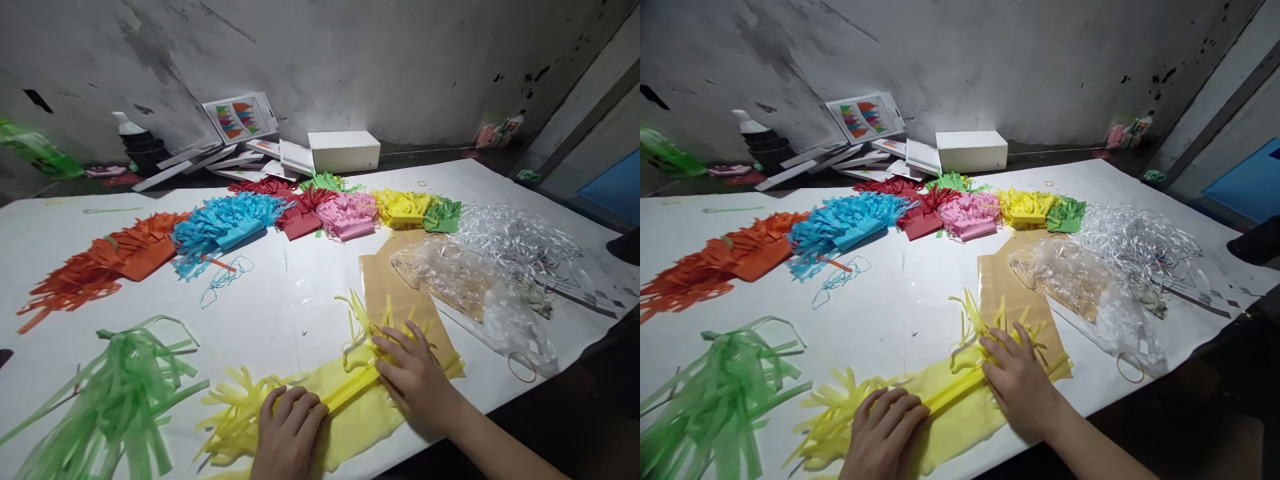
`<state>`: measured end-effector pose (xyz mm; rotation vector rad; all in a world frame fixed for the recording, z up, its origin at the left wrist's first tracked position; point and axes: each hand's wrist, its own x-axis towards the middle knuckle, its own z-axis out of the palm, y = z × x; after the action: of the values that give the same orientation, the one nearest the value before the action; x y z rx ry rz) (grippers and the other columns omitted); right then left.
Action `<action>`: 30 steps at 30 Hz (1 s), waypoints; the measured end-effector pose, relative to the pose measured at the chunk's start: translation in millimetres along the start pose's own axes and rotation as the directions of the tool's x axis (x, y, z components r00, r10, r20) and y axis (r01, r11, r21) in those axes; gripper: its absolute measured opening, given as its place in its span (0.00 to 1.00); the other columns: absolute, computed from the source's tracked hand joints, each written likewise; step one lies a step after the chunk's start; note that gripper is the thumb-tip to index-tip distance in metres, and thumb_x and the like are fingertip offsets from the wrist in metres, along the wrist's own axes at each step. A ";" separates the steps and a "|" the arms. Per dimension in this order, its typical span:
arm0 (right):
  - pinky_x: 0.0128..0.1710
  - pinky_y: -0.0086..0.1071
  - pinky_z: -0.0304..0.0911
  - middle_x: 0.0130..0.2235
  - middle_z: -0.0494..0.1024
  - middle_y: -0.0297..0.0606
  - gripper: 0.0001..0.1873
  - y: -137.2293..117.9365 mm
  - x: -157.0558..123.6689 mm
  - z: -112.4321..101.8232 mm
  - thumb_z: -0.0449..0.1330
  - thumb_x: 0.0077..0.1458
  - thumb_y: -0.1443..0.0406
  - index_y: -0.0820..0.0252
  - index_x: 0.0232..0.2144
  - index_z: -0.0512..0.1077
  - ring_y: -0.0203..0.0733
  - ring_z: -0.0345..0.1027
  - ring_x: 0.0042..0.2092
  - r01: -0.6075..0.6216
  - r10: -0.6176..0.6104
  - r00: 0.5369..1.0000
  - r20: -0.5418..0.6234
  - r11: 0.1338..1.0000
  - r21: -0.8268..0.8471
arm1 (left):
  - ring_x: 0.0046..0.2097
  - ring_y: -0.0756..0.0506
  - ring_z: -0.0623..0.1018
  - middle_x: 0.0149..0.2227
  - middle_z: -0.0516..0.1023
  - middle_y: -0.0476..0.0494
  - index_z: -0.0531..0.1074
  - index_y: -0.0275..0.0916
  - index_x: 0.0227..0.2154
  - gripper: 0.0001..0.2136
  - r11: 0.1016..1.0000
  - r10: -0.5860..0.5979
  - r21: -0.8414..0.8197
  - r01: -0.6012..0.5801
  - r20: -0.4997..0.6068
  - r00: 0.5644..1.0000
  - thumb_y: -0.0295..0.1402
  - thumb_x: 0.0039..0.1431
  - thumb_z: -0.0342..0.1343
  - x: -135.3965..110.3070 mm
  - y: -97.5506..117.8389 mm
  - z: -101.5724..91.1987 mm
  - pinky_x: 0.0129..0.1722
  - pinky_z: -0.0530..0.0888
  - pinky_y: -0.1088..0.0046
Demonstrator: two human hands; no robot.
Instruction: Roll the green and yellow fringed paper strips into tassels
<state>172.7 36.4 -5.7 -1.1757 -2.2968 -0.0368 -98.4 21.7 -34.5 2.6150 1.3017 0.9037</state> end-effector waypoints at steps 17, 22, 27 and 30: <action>0.43 0.39 0.55 0.32 0.71 0.35 0.09 -24.2 7.8 34.8 0.59 0.63 0.69 0.58 0.30 0.67 0.44 0.62 0.37 -0.100 0.103 0.979 0.175 0.995 -0.024 | 0.38 0.41 0.77 0.37 0.79 0.46 0.72 0.43 0.33 0.06 0.955 -0.160 0.263 0.138 0.061 0.985 0.29 0.64 0.53 4.1 11.2 0.2 0.43 0.61 0.59; 0.49 0.45 0.53 0.32 0.72 0.36 0.09 -34.4 16.4 34.8 0.61 0.61 0.71 0.58 0.28 0.67 0.46 0.62 0.38 -0.217 0.231 0.968 0.099 0.967 -0.130 | 0.39 0.39 0.77 0.37 0.79 0.43 0.74 0.43 0.31 0.09 0.912 -0.259 0.338 0.232 0.037 0.965 0.29 0.65 0.50 14.9 15.6 -0.9 0.42 0.62 0.56; 0.53 0.43 0.51 0.32 0.70 0.35 0.08 -32.2 12.7 35.9 0.57 0.62 0.73 0.59 0.30 0.68 0.43 0.61 0.38 0.108 -0.106 0.990 0.097 0.994 -0.023 | 0.42 0.42 0.77 0.36 0.82 0.49 0.76 0.45 0.36 0.10 0.988 -0.047 0.146 0.042 0.030 0.998 0.25 0.65 0.52 11.5 7.7 -4.9 0.49 0.63 0.57; 0.47 0.40 0.53 0.28 0.68 0.35 0.10 -31.6 12.7 39.2 0.56 0.63 0.72 0.59 0.28 0.68 0.43 0.58 0.34 0.218 -0.211 0.968 0.133 0.975 -0.046 | 0.43 0.41 0.77 0.35 0.82 0.49 0.77 0.44 0.35 0.09 0.993 -0.020 0.118 0.016 0.034 0.999 0.26 0.66 0.53 11.8 6.7 -3.6 0.54 0.62 0.53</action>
<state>124.8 36.8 -25.8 -0.9779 -2.5444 -0.1148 -90.2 25.7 -23.8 2.6879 1.4086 0.7984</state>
